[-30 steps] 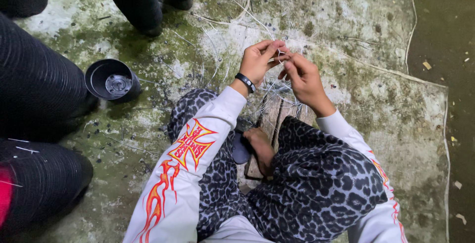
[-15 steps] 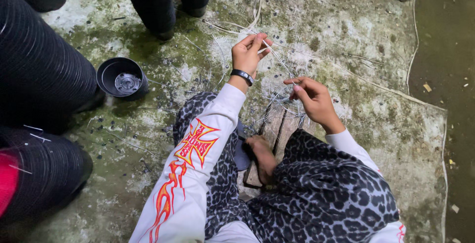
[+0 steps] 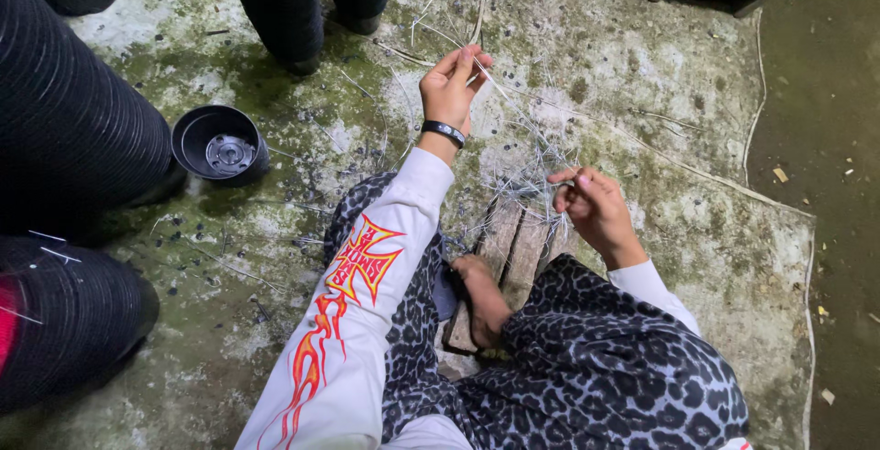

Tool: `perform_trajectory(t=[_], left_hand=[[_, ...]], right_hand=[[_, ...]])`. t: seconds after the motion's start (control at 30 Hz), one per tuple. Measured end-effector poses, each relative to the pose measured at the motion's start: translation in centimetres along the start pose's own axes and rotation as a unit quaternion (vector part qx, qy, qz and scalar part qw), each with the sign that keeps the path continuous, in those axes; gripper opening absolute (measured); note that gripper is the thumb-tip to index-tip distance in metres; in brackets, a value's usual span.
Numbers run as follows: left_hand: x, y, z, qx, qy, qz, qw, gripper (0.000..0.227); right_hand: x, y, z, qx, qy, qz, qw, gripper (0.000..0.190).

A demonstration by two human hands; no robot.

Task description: The person sits on the floor and repeatedly picks up thin metal wires and small black plastic pieces, then bends and twists the wires to attach the plastic pieces. The person occasionally gathers loose wires and places them into a nearby container.

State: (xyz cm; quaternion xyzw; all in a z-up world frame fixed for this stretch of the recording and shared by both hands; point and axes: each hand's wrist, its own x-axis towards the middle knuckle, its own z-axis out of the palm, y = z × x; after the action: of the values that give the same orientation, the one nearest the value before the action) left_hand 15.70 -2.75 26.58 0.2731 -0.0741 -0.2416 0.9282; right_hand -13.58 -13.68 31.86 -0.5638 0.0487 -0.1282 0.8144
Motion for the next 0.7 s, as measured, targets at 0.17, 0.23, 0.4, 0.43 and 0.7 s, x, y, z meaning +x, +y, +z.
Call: perform_trajectory(t=[0.17,0.23,0.4,0.43,0.7], left_hand=[[0.9,0.6,-0.9,-0.029,-0.009,0.022,0.999,0.026],[1.3,0.9,-1.3,-0.027,-0.001,0.041,0.999,0.025],[2.0,1.9,-2.1,-0.039,0.003,0.085,0.996,0.022],[2.0,2.2,-2.2,-0.037,0.007,0.089,0.995,0.022],[-0.7,6.3,-0.9,0.212,-0.113,0.193,0.951,0.015]], right_hand=[[-0.8,0.9,-1.5,0.085,0.025,0.014,0.996,0.023],[-1.0,1.1,-1.8,0.106,0.04,0.018,0.993,0.021],[-1.4,1.5,-2.7,0.115,0.051,0.026,0.992,0.024],[-1.5,1.6,-2.9,0.103,0.063,0.029,0.992,0.023],[-1.9,0.1,-4.6,-0.099,0.042,0.109,0.988,0.039]])
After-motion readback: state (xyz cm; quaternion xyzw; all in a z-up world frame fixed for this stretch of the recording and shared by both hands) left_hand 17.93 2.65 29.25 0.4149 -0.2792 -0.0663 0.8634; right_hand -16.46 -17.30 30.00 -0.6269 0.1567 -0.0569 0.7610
